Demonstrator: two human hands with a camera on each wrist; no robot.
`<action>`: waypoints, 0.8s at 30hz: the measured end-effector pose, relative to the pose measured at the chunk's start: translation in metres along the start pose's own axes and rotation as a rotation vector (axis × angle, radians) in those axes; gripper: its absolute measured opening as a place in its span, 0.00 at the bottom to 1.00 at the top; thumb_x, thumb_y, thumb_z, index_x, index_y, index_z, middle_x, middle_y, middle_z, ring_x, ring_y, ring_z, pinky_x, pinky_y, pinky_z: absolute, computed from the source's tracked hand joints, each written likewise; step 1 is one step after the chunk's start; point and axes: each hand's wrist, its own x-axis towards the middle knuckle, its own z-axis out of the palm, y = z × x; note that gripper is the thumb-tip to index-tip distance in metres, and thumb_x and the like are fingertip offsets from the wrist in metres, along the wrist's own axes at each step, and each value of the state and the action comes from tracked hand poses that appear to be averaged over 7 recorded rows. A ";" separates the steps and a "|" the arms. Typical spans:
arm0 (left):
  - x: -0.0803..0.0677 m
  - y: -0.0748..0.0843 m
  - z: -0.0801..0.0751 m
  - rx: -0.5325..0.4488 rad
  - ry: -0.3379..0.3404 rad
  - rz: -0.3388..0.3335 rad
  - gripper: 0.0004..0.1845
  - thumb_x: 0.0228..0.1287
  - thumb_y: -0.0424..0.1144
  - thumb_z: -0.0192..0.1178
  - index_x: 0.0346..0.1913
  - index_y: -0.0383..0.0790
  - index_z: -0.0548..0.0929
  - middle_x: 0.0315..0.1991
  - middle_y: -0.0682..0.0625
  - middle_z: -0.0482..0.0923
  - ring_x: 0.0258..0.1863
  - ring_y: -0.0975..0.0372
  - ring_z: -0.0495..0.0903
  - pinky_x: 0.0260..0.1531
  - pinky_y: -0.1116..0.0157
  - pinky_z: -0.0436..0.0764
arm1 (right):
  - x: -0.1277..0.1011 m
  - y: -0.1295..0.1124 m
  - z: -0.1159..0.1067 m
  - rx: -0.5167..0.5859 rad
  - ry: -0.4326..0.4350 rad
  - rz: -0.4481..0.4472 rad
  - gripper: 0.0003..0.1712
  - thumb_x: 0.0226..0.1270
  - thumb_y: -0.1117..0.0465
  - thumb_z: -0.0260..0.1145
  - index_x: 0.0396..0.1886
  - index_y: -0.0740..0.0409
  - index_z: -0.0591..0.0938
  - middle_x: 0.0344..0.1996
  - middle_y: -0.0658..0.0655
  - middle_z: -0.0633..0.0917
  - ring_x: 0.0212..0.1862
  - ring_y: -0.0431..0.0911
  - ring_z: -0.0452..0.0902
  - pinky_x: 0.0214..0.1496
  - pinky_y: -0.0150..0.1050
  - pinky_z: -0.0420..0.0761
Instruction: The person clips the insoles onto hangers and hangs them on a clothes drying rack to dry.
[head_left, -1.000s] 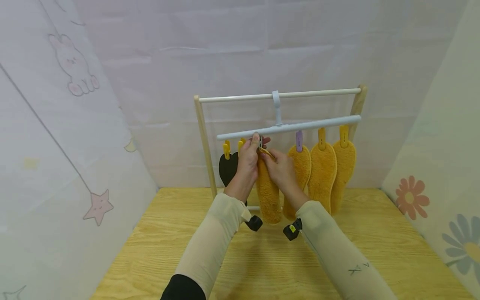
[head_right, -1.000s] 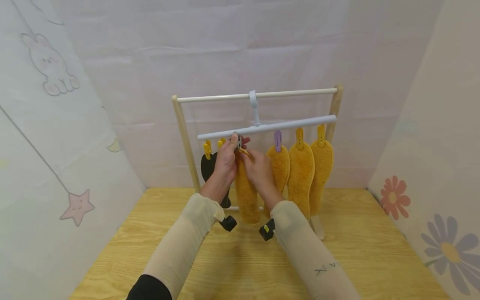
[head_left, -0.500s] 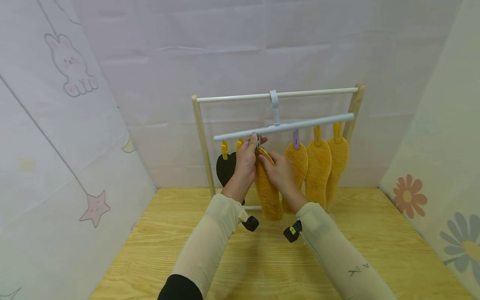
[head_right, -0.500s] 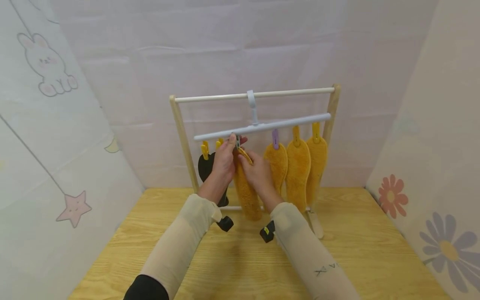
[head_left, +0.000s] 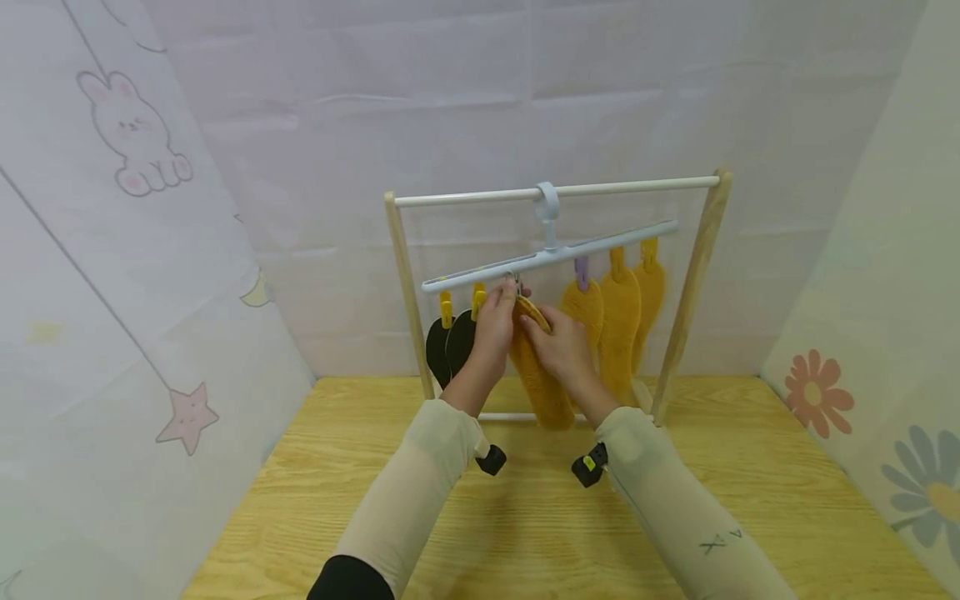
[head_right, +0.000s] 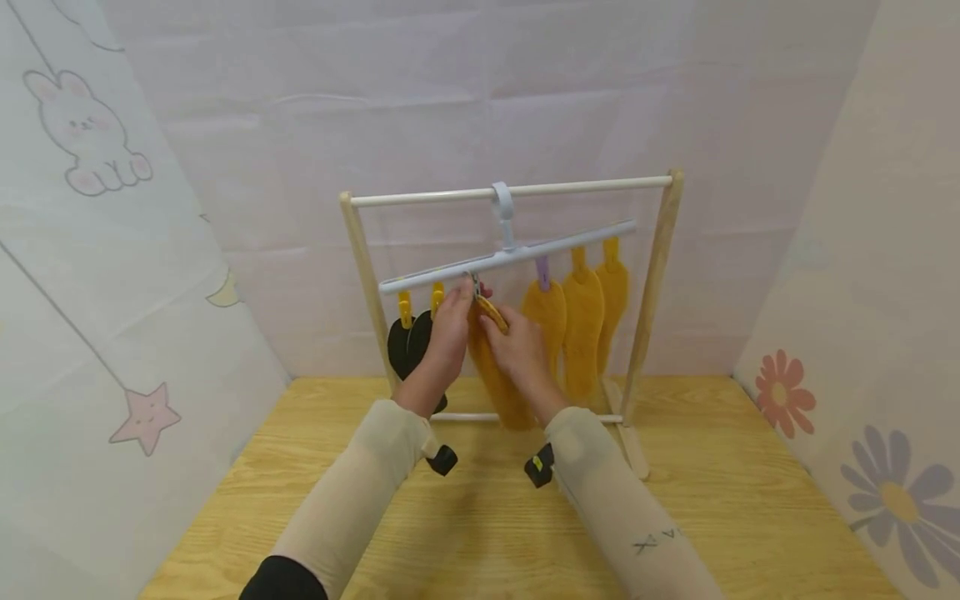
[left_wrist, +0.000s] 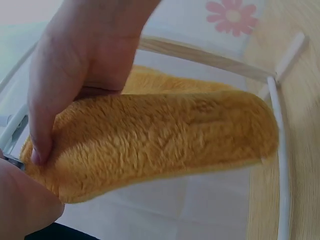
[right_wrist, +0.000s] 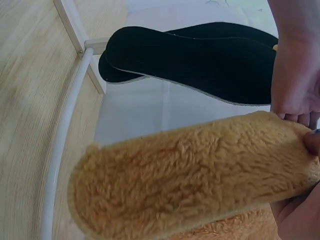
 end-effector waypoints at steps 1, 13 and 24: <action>0.000 -0.001 0.000 0.025 0.004 -0.002 0.25 0.80 0.56 0.47 0.58 0.38 0.79 0.54 0.48 0.82 0.61 0.57 0.74 0.67 0.58 0.69 | 0.000 0.000 0.000 -0.008 0.002 0.001 0.20 0.76 0.48 0.62 0.57 0.56 0.84 0.52 0.62 0.87 0.50 0.59 0.83 0.51 0.55 0.81; -0.009 -0.011 -0.007 0.328 -0.039 -0.001 0.25 0.77 0.53 0.54 0.66 0.40 0.75 0.66 0.44 0.75 0.66 0.52 0.72 0.67 0.54 0.71 | 0.004 0.004 -0.005 -0.011 0.012 0.011 0.18 0.75 0.53 0.63 0.56 0.58 0.85 0.53 0.63 0.86 0.55 0.60 0.82 0.56 0.56 0.78; -0.023 -0.032 -0.036 0.494 -0.423 -0.157 0.27 0.78 0.58 0.50 0.60 0.38 0.80 0.53 0.43 0.84 0.46 0.53 0.87 0.54 0.52 0.81 | 0.004 0.013 -0.014 0.006 -0.047 0.059 0.23 0.76 0.49 0.62 0.61 0.58 0.81 0.57 0.64 0.84 0.57 0.60 0.79 0.57 0.57 0.78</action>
